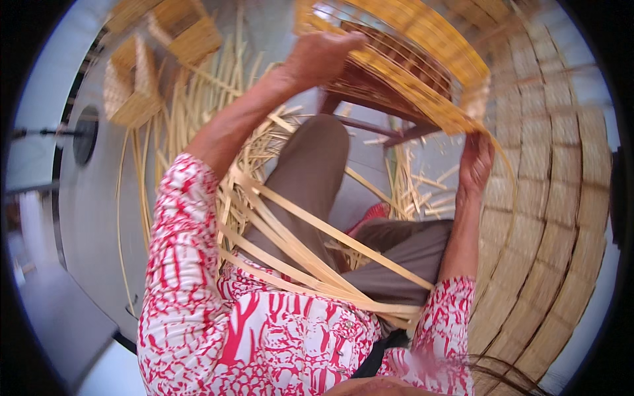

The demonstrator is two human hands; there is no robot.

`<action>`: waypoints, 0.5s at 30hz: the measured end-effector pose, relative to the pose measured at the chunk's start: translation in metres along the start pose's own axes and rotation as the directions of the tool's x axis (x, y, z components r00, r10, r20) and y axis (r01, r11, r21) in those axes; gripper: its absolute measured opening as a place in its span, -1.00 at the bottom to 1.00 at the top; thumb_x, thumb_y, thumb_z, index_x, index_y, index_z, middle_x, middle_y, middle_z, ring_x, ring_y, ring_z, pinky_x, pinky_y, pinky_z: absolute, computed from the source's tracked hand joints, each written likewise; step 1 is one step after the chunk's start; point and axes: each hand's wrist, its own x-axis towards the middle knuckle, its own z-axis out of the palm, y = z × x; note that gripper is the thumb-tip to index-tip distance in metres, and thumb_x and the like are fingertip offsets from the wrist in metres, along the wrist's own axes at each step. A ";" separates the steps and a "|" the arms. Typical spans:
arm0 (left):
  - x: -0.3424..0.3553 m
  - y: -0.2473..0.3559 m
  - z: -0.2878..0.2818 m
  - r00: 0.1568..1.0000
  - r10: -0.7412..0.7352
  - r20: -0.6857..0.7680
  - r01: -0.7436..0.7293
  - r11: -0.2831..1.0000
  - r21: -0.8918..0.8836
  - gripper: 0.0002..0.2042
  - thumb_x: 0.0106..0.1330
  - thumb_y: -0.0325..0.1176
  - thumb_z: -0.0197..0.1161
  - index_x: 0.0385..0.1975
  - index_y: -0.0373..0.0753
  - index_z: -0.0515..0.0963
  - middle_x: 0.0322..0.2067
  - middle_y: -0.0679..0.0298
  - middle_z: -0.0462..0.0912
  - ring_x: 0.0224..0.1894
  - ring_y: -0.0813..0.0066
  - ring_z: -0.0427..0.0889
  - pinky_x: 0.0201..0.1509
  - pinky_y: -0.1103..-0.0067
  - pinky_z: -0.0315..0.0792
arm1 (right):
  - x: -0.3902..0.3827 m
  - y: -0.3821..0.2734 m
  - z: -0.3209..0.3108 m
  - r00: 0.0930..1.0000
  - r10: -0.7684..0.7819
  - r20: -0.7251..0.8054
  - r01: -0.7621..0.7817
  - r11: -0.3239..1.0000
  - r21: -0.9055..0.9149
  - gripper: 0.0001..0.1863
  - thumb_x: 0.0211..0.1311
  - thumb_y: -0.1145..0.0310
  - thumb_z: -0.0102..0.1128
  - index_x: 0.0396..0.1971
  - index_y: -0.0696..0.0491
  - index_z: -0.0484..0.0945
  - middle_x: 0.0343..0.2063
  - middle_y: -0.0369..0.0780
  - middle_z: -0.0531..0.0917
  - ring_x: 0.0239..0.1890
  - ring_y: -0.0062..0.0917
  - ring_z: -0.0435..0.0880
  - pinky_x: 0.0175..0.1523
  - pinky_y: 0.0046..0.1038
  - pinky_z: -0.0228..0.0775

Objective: The person weaves a basket by hand, interlacing thin bamboo strips through a pre-formed frame. They repeatedly pull and tighten the strips to form a tight weave pattern around the basket's rim.

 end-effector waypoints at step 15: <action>0.003 0.015 -0.003 0.997 -0.076 -0.034 0.074 0.995 -0.061 -0.82 0.48 -0.36 0.03 -0.18 0.03 0.61 -0.52 0.08 0.68 -0.45 0.07 0.73 -0.40 0.26 0.62 | -0.003 -0.019 0.005 0.987 0.129 -0.093 -0.129 0.992 0.001 -0.72 0.38 0.34 0.25 -0.04 0.19 0.55 -0.07 -0.10 0.68 0.04 -0.35 0.65 0.28 -0.30 0.54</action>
